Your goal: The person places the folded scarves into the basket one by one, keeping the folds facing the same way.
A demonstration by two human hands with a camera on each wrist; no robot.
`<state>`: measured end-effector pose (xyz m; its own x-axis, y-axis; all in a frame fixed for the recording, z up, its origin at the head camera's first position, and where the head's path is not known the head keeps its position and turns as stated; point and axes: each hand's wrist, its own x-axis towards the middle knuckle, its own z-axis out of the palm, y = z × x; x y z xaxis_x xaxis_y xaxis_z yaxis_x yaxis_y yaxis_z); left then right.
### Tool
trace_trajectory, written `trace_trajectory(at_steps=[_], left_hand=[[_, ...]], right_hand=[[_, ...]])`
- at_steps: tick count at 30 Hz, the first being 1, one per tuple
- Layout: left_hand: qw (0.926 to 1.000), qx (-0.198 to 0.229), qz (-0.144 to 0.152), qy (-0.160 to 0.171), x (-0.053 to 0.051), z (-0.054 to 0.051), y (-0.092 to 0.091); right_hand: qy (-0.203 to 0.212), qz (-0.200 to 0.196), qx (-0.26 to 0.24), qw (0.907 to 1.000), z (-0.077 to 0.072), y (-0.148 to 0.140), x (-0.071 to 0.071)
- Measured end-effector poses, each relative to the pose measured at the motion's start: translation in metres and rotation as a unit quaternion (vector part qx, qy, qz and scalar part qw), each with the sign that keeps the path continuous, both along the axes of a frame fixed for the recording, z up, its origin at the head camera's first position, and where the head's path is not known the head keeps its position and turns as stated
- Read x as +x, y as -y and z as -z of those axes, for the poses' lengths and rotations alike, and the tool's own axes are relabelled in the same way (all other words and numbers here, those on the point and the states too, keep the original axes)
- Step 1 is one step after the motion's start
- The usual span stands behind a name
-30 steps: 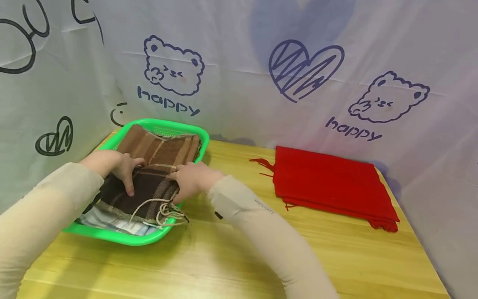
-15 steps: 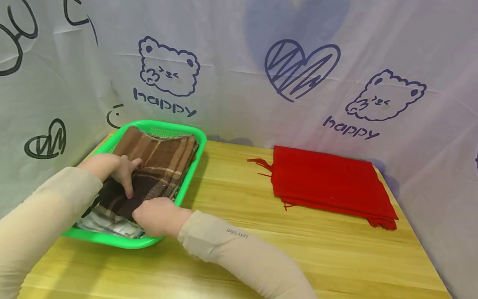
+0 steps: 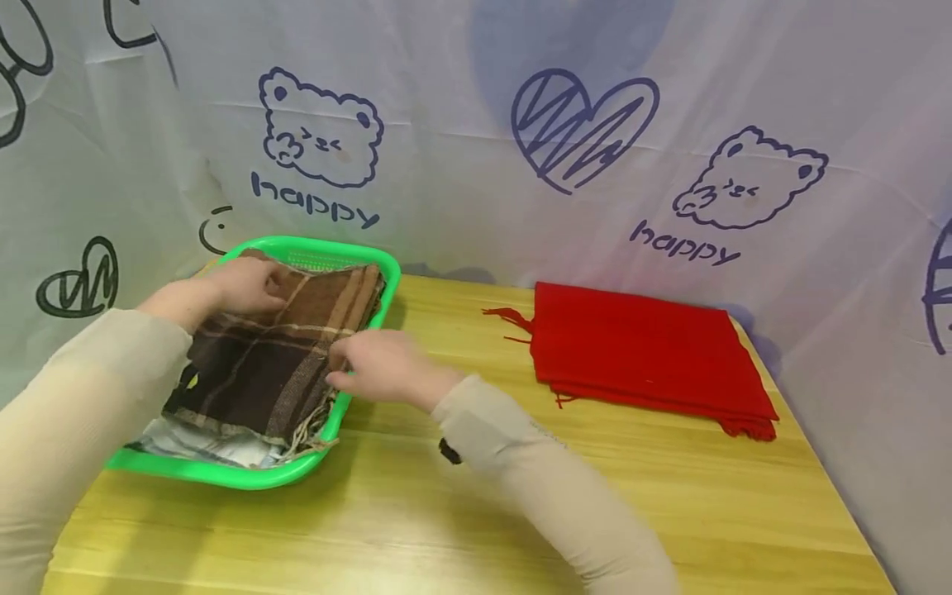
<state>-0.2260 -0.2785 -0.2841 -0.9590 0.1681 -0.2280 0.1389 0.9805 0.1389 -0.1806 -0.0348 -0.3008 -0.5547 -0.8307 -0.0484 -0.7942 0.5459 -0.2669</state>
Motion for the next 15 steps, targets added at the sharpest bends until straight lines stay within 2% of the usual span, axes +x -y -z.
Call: trace_trajectory(at_steps=[1, 3, 6, 7, 11, 15], left_hand=[[0.9996, 0.007, -0.002, -0.026, -0.004, -0.002, -0.008], [0.9982, 0.019, -0.009, -0.055, -0.013, -0.007, -0.026], [0.9968, 0.028, -0.005, -0.075, -0.024, -0.015, -0.06], [0.9969, 0.03, -0.001, -0.073, -0.022, -0.023, -0.077], [0.9975, 0.019, 0.036, -0.058, -0.035, -0.029, -0.131], [0.996, -0.012, 0.084, -0.03, -0.041, -0.032, -0.186]], right_hand=[[0.005, 0.024, -0.008, 0.9997, -0.001, -0.011, -0.007], [0.011, 0.089, -0.017, 0.9959, -0.003, -0.035, -0.022], [0.008, 0.194, -0.022, 0.9807, -0.003, -0.075, -0.046], [0.007, 0.226, -0.019, 0.974, -0.001, -0.089, -0.054], [0.011, 0.34, 0.002, 0.9405, 0.012, -0.145, -0.081], [0.036, 0.421, 0.035, 0.9055, 0.032, -0.204, -0.092]])
